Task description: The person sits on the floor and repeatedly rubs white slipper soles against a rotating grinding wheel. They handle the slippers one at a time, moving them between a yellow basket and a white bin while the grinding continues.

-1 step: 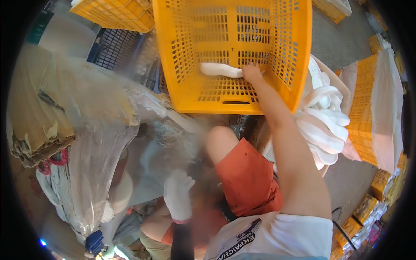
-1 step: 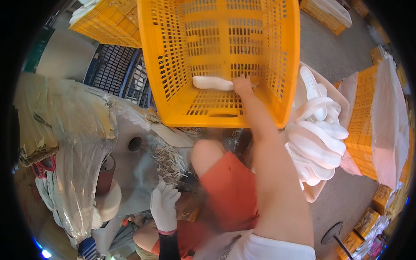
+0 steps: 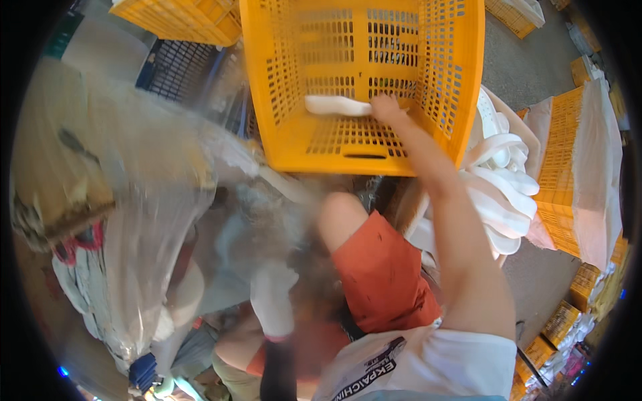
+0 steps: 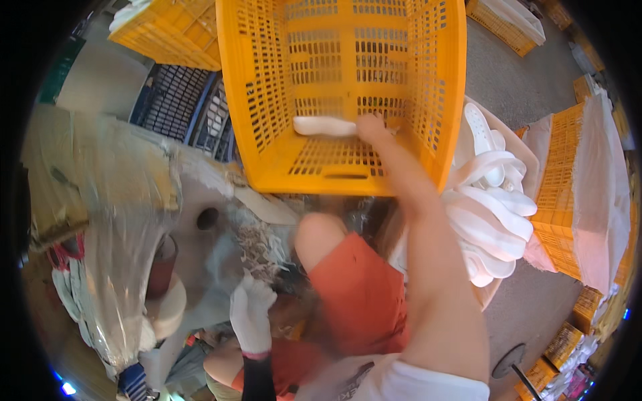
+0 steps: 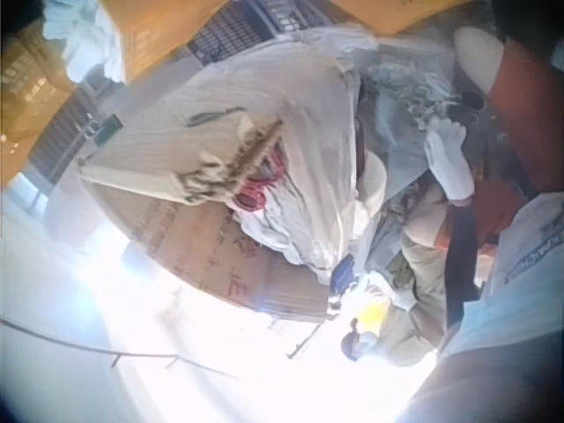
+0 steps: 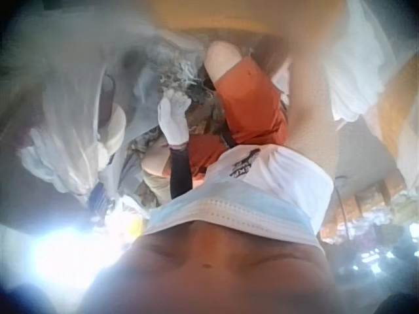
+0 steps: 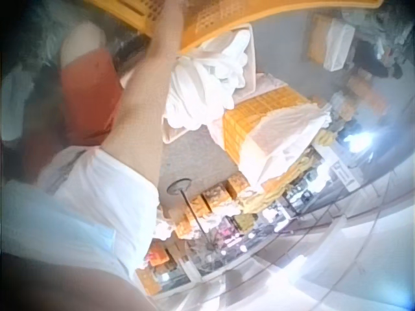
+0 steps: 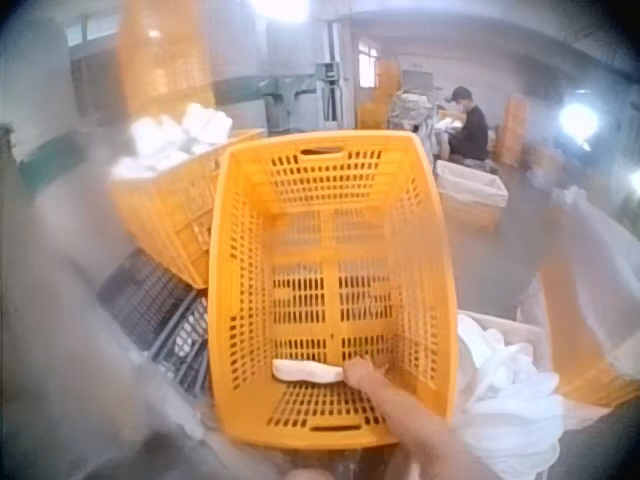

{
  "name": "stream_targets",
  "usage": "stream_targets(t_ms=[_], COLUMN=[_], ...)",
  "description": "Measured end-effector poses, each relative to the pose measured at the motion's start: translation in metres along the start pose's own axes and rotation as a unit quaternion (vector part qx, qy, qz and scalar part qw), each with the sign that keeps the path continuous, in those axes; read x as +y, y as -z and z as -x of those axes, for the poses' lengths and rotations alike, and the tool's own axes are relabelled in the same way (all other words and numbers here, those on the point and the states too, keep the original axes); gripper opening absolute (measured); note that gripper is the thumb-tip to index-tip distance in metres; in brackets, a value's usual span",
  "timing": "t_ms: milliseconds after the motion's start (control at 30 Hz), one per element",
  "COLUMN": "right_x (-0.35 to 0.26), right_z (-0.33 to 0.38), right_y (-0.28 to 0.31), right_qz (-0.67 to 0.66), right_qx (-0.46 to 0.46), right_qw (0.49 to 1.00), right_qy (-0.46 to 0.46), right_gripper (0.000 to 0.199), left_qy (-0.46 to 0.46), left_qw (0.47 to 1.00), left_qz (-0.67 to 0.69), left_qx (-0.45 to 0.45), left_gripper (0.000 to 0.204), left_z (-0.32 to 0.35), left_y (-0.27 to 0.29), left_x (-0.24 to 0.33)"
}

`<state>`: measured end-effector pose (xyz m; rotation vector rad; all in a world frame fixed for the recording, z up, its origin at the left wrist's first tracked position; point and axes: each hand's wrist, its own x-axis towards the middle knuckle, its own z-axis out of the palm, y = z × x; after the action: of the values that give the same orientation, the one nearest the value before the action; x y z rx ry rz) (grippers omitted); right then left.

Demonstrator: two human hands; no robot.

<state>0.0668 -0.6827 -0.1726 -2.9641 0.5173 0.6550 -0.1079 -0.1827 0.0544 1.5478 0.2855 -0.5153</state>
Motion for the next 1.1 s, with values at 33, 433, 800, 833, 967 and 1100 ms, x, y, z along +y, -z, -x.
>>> stream_targets(t_ms=[33,433,800,833,967,1100], right_x=[-0.001,-0.083,-0.311,-0.326,-0.354,-0.378], right_z=[0.017,0.431,0.379,0.371,0.338,0.303], right_y=[0.014,0.196,0.132,0.133,0.135,0.136], right_qz=[-0.103,-0.707,-0.528,-0.545,-0.527,-0.478], right_qx=[0.014,0.201,0.206,0.237,0.173,0.109], right_qw=[0.994,0.659,0.798,0.781,0.813,0.848], right_qy=[0.028,0.163,0.205,0.193,0.177,0.201], right_gripper=[0.026,0.042,0.071,0.07,0.067,0.056], left_qy=[-0.01,-0.334,-0.149,-0.166,-0.195,-0.233], left_qw=[1.0,0.942,0.934,0.942,0.97,0.922], left_qz=[0.01,0.025,0.326,0.29,0.127,-0.246], left_qx=[0.013,-0.033,-0.01,0.004,0.064,0.186], left_gripper=[0.051,0.053,0.053,0.053,0.053,0.052], left_z=[-0.006,0.007,-0.091,-0.111,-0.16,-0.118], left_y=[-0.003,-0.164,0.062,0.072,0.114,0.145], left_x=[0.006,0.037,-0.007,-0.007,-0.013,-0.014])
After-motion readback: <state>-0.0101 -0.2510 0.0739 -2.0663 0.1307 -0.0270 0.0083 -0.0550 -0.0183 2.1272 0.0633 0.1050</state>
